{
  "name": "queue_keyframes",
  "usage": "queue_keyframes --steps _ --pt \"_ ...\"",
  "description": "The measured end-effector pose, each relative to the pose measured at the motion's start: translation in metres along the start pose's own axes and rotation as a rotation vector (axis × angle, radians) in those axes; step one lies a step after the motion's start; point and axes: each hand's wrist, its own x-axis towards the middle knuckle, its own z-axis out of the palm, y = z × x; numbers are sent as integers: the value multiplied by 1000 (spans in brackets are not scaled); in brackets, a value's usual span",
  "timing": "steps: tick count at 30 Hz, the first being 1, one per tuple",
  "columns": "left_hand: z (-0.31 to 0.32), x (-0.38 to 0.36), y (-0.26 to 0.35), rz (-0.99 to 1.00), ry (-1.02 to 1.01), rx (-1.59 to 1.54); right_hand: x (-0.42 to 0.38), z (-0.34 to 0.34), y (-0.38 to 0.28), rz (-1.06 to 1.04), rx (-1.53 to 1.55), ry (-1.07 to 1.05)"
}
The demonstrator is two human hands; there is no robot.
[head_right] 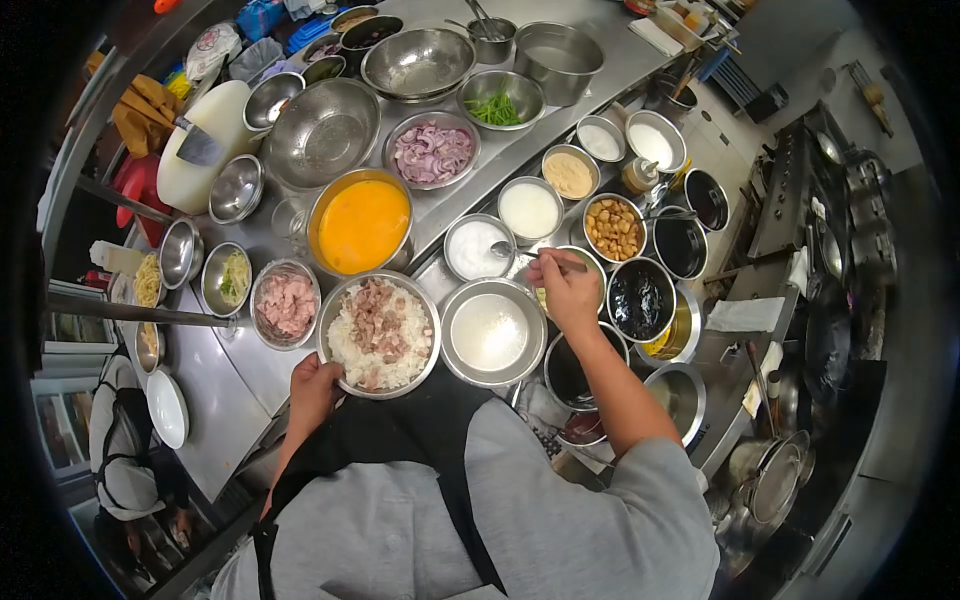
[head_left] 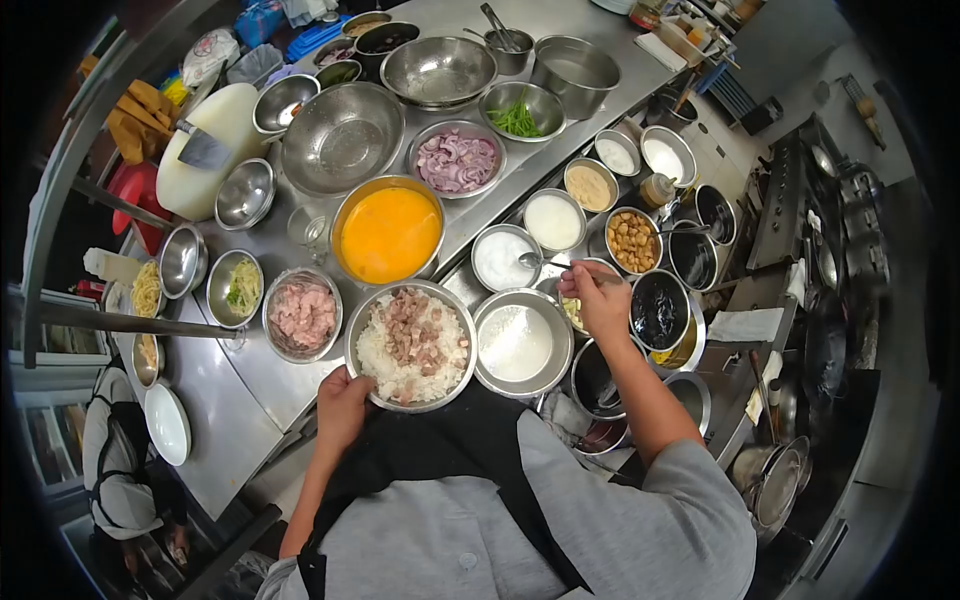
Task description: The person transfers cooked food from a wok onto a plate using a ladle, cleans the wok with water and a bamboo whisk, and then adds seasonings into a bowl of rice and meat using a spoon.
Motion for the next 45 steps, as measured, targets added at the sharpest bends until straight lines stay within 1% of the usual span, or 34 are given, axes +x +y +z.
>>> queue_keyframes --steps 1,3,5,8,10,11,13,14,16,17,19,23,25,26,28,32,34,37,38,40,45 --pt "-1 1 -1 -7 -5 -2 2 0 3 4 -6 4" --pt "-2 4 -2 34 -31 27 6 4 5 78 -59 -5" --pt "3 3 -1 46 -32 9 6 10 3 84 -100 -14" --pt "3 4 -3 71 -32 -1 5 20 -1 82 -144 -22" --pt "1 5 -6 78 -24 3 2 27 -3 5 -136 -20" --pt "0 5 -8 82 -20 8 1 29 -2 7 -137 -24" --pt "-2 6 -10 85 -18 14 -1 31 -1 -263 -370 -71" --pt "-4 6 -11 85 -3 19 -2 31 -3 -262 -372 -72" --pt "-2 5 -9 85 13 26 -2 34 -15 -587 -702 -117" --pt "1 3 -7 95 23 8 -2 34 -11 -587 -700 -120" --pt "3 1 -6 103 36 -9 -2 37 -4 -125 -299 -81" --pt "0 0 -6 103 38 10 -5 40 -15 -162 -275 -55" --pt "-1 -1 -5 94 27 15 -9 44 -17 -18 -165 -101" --pt "0 -1 -4 98 23 17 -9 45 -16 -17 -166 -102" --pt "0 0 -5 102 18 19 -10 46 -11 -45 -276 -166" --pt "0 1 -6 103 26 34 -8 49 -1 -56 -304 -206" --pt "1 1 -6 95 25 22 -8 52 -4 18 -258 -217" --pt "1 1 -7 84 34 38 -5 50 4 -42 -278 -257" --pt "2 1 -6 85 41 28 -5 49 4 -42 -277 -258" --pt "2 0 -7 86 51 19 -4 48 -4 102 -166 -198" --pt "2 0 -8 75 67 20 8 42 -4 160 -56 -135"
